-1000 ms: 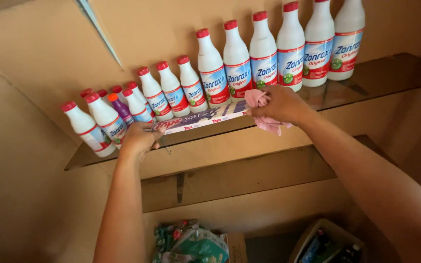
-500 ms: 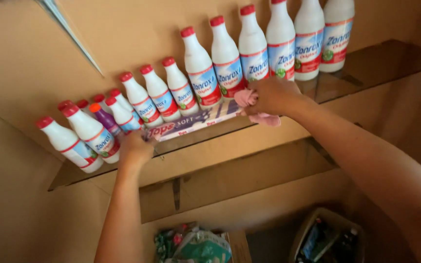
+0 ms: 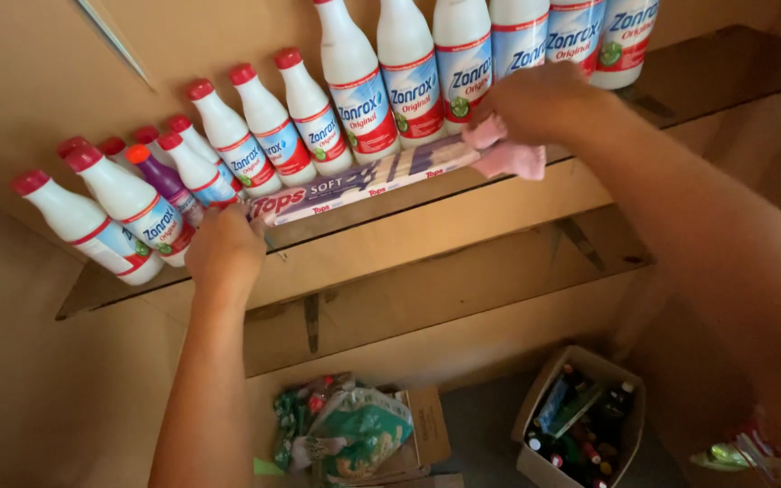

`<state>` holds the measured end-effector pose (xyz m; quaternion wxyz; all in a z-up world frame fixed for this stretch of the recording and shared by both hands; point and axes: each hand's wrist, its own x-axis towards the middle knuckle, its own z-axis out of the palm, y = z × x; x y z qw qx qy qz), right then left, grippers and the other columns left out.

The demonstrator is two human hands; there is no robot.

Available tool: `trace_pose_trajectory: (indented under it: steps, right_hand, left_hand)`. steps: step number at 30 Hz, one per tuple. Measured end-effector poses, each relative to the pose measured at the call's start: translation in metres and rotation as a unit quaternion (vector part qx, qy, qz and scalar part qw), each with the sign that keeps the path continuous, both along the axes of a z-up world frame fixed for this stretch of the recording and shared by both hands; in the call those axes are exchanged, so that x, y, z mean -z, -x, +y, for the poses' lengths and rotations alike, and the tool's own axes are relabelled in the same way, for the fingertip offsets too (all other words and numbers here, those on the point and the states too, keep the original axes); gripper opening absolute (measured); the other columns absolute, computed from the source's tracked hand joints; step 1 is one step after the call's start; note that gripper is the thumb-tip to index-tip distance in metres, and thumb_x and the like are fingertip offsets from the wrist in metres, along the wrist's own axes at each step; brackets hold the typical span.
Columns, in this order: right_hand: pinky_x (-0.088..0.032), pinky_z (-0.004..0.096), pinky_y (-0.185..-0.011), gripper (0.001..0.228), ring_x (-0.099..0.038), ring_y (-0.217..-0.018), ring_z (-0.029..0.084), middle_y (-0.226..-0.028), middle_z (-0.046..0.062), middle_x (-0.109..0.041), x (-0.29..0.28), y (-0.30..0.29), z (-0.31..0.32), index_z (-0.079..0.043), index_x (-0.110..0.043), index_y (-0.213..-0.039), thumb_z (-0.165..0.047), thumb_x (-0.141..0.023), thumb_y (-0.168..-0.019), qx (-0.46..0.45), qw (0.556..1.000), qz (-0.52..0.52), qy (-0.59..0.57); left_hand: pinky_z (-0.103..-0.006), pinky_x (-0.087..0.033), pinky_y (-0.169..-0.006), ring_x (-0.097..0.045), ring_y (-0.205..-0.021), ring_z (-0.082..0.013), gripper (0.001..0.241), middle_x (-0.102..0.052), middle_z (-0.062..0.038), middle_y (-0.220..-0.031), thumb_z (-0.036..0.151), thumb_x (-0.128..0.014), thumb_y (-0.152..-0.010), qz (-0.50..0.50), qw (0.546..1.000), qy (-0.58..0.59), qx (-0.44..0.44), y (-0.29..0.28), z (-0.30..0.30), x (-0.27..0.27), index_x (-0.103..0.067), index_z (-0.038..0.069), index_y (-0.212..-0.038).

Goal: Wiping bottles and boxes with a pink cloth and organizing them on grocery store shelves.

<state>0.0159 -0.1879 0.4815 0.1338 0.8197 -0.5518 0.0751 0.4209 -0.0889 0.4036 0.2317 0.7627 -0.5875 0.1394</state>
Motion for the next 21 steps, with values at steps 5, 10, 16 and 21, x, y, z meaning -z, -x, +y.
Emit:
trace_pose_trajectory:
  steps: [5, 10, 16, 21]
  right_hand:
    - [-0.052, 0.056, -0.080, 0.033, -0.070, -0.100, 0.032, -0.109, 0.009, -0.075, -0.019, 0.036, 0.001, -0.031, -0.077, -0.120, -0.046, -0.072, -0.090, 0.028, 0.998, -0.003, 0.050]
    - [-0.051, 0.052, -0.073, 0.030, -0.068, -0.090, 0.030, -0.101, 0.011, -0.073, -0.027, 0.076, 0.011, -0.024, -0.074, -0.114, -0.046, -0.073, -0.093, 0.037, 0.997, -0.065, 0.026]
    - [-0.050, 0.038, -0.054, 0.038, -0.063, -0.062, 0.022, -0.077, 0.013, -0.068, -0.006, 0.139, 0.035, -0.004, -0.064, -0.096, -0.039, -0.080, -0.093, 0.017, 0.968, -0.229, -0.101]
    - [-0.043, 0.038, -0.046, 0.034, -0.056, -0.057, 0.018, -0.069, 0.008, -0.061, 0.037, 0.219, 0.058, 0.000, -0.063, -0.090, -0.031, -0.077, -0.096, -0.065, 0.929, -0.309, -0.194]
  left_hand:
    - [-0.0545, -0.053, -0.084, -0.065, -0.106, -0.0419, 0.036, -0.067, -0.021, -0.119, 0.033, -0.072, -0.093, -0.004, 1.000, 0.021, 0.003, -0.003, -0.002, 0.009, -0.073, 0.013, -0.124]
    - [-0.0542, -0.051, -0.077, -0.065, -0.096, -0.0409, 0.030, -0.064, -0.018, -0.114, 0.034, -0.079, -0.092, 0.013, 0.990, 0.141, 0.001, 0.062, 0.024, -0.013, -0.075, 0.012, -0.112]
    - [-0.0469, -0.055, -0.079, -0.067, -0.095, -0.0356, 0.021, -0.066, -0.012, -0.110, 0.025, -0.085, -0.094, -0.011, 0.944, 0.255, 0.209, 0.171, 0.029, -0.006, -0.075, 0.011, -0.107]
    - [-0.0386, -0.053, -0.068, -0.066, -0.067, -0.0217, 0.018, -0.067, -0.009, -0.104, 0.019, -0.082, -0.093, 0.169, 0.931, 0.141, 0.290, 0.281, 0.054, -0.006, -0.075, 0.011, -0.107]
